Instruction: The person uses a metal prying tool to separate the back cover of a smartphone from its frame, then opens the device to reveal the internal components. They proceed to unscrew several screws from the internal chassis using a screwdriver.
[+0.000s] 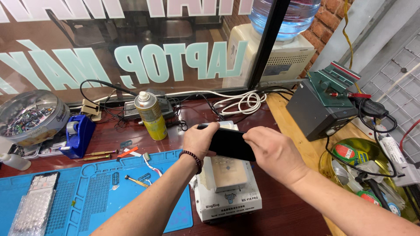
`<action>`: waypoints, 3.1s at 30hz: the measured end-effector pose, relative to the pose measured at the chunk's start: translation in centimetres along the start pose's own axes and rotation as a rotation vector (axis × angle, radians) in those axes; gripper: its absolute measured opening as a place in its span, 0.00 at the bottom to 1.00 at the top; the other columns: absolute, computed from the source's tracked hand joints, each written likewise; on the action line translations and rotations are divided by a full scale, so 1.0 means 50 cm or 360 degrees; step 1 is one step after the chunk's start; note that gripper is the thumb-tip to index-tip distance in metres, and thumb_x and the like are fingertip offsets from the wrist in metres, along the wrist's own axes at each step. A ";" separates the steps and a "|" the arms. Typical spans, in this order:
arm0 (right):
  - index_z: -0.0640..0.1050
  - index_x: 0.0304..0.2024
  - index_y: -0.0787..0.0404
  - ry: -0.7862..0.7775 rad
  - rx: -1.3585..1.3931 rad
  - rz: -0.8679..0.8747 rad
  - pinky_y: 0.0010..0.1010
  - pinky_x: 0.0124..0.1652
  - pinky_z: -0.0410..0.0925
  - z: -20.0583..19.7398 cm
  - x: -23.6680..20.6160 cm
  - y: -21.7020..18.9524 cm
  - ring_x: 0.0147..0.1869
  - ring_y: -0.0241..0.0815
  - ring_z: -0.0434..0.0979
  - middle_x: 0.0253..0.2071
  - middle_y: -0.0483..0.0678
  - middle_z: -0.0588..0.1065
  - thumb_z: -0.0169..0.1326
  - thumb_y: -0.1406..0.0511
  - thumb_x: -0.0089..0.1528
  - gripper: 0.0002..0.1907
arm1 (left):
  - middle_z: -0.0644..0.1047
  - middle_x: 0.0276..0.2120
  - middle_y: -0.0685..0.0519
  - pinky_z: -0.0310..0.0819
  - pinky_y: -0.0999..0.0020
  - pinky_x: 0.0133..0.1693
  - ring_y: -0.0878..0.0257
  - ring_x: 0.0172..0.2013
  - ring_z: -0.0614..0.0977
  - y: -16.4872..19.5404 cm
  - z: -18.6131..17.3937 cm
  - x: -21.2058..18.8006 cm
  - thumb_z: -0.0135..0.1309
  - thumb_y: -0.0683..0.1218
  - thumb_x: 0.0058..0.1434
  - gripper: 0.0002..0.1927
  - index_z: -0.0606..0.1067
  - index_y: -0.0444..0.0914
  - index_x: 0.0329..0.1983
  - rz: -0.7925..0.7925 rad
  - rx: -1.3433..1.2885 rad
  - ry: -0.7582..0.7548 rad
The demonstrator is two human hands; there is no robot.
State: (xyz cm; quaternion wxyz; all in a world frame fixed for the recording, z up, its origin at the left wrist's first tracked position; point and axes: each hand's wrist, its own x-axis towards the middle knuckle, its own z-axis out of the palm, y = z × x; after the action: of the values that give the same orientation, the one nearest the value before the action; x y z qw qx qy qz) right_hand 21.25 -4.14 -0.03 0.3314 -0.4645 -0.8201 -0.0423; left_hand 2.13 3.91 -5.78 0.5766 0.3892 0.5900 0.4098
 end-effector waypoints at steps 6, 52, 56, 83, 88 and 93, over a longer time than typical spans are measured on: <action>0.84 0.38 0.59 -0.0696 0.0309 0.0587 0.27 0.41 0.73 -0.025 0.084 0.088 0.38 0.36 0.84 0.34 0.45 0.85 0.59 0.64 0.59 0.07 | 0.83 0.31 0.49 0.82 0.64 0.23 0.60 0.26 0.85 0.001 -0.001 -0.014 0.61 0.56 0.49 0.24 0.81 0.33 0.40 0.0038 0.0019 0.0044; 0.74 0.30 0.61 -0.0508 0.1838 0.1386 0.22 0.19 0.51 0.017 0.050 0.045 0.19 0.27 0.57 0.19 0.37 0.63 0.55 0.46 0.63 0.25 | 0.81 0.49 0.48 0.79 0.65 0.51 0.61 0.49 0.84 0.115 -0.002 -0.135 0.71 0.52 0.44 0.41 0.71 0.34 0.61 0.1332 0.0692 -0.0065; 0.77 0.29 0.62 -0.0517 0.1713 0.1299 0.23 0.20 0.54 0.015 0.058 0.046 0.19 0.28 0.59 0.19 0.38 0.65 0.51 0.45 0.64 0.28 | 0.79 0.48 0.45 0.80 0.65 0.48 0.58 0.46 0.83 0.119 -0.002 -0.134 0.73 0.52 0.43 0.42 0.72 0.32 0.60 0.1400 0.0794 0.0036; 0.82 0.42 0.61 -0.0413 0.1516 0.1219 0.34 0.31 0.63 0.010 0.112 0.028 0.31 0.37 0.68 0.28 0.44 0.74 0.48 0.58 0.68 0.16 | 0.82 0.44 0.40 0.79 0.62 0.49 0.52 0.46 0.85 0.135 0.021 -0.151 0.65 0.50 0.42 0.38 0.70 0.30 0.57 0.1326 0.0753 0.0003; 0.78 0.34 0.65 -0.0347 0.0818 0.0768 0.32 0.35 0.71 0.003 0.128 0.029 0.32 0.36 0.75 0.26 0.46 0.77 0.48 0.59 0.66 0.16 | 0.82 0.43 0.41 0.80 0.62 0.49 0.53 0.46 0.86 0.137 0.020 -0.152 0.64 0.50 0.41 0.39 0.68 0.31 0.57 0.1191 0.0751 -0.0076; 0.78 0.34 0.64 -0.0452 0.0586 0.0948 0.36 0.35 0.72 -0.005 0.138 0.009 0.30 0.41 0.79 0.26 0.51 0.79 0.45 0.60 0.66 0.16 | 0.81 0.44 0.41 0.79 0.62 0.51 0.52 0.47 0.85 0.129 0.017 -0.148 0.65 0.50 0.41 0.40 0.67 0.32 0.58 0.1160 0.0776 -0.0073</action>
State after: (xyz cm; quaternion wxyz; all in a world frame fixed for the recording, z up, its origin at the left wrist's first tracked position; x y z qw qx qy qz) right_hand 19.31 1.09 4.12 0.2902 -0.6166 -0.6807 0.2688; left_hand 3.13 -0.62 2.92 0.2987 0.7057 0.4806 0.4264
